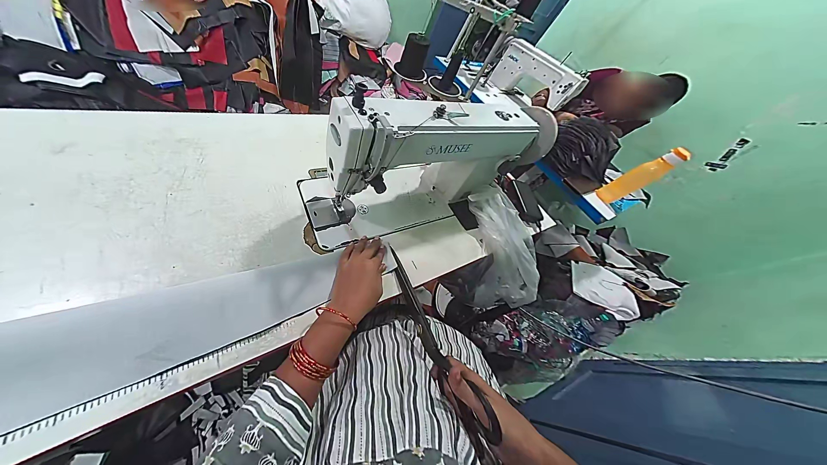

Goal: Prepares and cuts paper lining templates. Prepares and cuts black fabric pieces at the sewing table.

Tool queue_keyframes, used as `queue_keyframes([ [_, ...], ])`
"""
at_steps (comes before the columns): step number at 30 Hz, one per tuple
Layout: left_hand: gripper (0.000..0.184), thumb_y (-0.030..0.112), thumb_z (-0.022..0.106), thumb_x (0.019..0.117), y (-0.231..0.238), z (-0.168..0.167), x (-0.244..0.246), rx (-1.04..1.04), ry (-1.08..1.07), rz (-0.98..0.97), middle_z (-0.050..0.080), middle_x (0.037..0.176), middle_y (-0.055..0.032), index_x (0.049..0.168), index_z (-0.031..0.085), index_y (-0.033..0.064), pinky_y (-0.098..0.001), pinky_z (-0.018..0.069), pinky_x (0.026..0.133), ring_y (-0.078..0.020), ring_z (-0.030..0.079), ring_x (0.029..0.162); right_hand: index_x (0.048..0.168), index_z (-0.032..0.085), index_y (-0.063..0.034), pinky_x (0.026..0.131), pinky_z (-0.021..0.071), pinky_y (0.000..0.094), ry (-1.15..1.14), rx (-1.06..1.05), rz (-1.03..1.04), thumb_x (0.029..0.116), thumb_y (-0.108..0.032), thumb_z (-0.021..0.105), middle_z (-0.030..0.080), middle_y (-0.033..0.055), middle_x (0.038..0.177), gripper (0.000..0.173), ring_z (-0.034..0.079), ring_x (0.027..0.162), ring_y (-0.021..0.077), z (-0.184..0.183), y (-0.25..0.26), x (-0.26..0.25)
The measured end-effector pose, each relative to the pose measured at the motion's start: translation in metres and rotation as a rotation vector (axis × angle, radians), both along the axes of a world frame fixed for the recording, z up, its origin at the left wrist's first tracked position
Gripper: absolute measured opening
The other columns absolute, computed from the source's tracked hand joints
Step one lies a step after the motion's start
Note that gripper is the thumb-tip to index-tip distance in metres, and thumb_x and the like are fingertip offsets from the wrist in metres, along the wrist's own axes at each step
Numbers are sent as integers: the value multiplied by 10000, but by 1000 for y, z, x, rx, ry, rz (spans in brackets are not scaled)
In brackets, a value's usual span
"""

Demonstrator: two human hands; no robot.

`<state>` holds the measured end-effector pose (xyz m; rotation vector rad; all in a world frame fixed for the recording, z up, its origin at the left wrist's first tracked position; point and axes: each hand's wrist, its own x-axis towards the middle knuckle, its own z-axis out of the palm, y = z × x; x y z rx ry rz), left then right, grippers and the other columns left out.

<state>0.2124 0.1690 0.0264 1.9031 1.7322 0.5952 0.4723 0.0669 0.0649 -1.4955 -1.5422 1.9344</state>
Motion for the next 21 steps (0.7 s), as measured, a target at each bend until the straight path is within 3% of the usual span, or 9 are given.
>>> queue_keyframes([
  [5, 427, 173, 425, 1084, 1, -2, 0, 2, 17, -1, 440, 1606, -120, 1478, 549, 64, -530, 171, 1261, -321, 318, 1536, 1101, 523, -153, 470, 395, 135, -18, -12, 18, 953, -574, 601, 476, -132, 695, 453, 429, 496, -32, 0, 1, -1],
  [8, 420, 159, 436, 1078, 0, -2, 1, 20, 11, 5, 449, 1599, -128, 1466, 561, 54, -540, 170, 1259, -329, 324, 1533, 1095, 524, -166, 494, 400, 128, 23, -16, -1, 940, -636, 590, 481, -144, 708, 499, 444, 525, -40, -2, 1, -1],
  [10, 411, 147, 452, 1071, 0, -4, 3, 49, 2, 8, 468, 1585, -135, 1448, 579, 45, -551, 183, 1253, -341, 342, 1523, 1133, 548, -144, 453, 416, 141, 41, -18, -30, 929, -696, 556, 504, -129, 679, 589, 461, 486, -22, -1, 6, 2],
  [13, 418, 149, 444, 1074, 0, -2, 1, 29, -1, 12, 449, 1599, -128, 1460, 567, 49, -541, 168, 1259, -331, 322, 1534, 1156, 550, -117, 400, 463, 198, 0, 21, -83, 974, -633, 478, 504, -96, 590, 552, 491, 411, 31, 6, 29, 4],
  [16, 418, 157, 442, 1075, -2, -4, 0, 30, 5, 19, 450, 1600, -122, 1458, 570, 50, -532, 172, 1262, -320, 322, 1536, 1155, 553, -108, 411, 470, 218, -214, 140, -77, 1000, -526, 492, 492, -59, 588, 449, 490, 409, 57, 21, 68, 9],
  [18, 412, 144, 460, 1067, -1, -5, 1, 53, 11, 19, 461, 1592, -126, 1448, 580, 44, -543, 182, 1255, -329, 337, 1528, 1200, 558, -58, 460, 479, 268, -429, 229, -20, 1018, -452, 581, 530, 10, 675, 435, 507, 458, 101, 34, 102, 11],
  [20, 398, 127, 483, 1054, -1, -7, 3, 91, 9, 28, 484, 1574, -131, 1422, 605, 38, -551, 199, 1248, -337, 362, 1515, 1221, 580, -31, 549, 507, 330, -669, 347, 79, 994, -454, 653, 580, 64, 803, 486, 553, 564, 150, 41, 137, 10],
  [21, 389, 119, 497, 1046, -1, -9, 3, 116, 5, 35, 501, 1560, -133, 1405, 620, 34, -556, 213, 1243, -343, 378, 1505, 1233, 591, -23, 658, 532, 414, -784, 399, 128, 976, -470, 675, 618, 110, 883, 522, 606, 684, 215, 43, 155, 7],
])
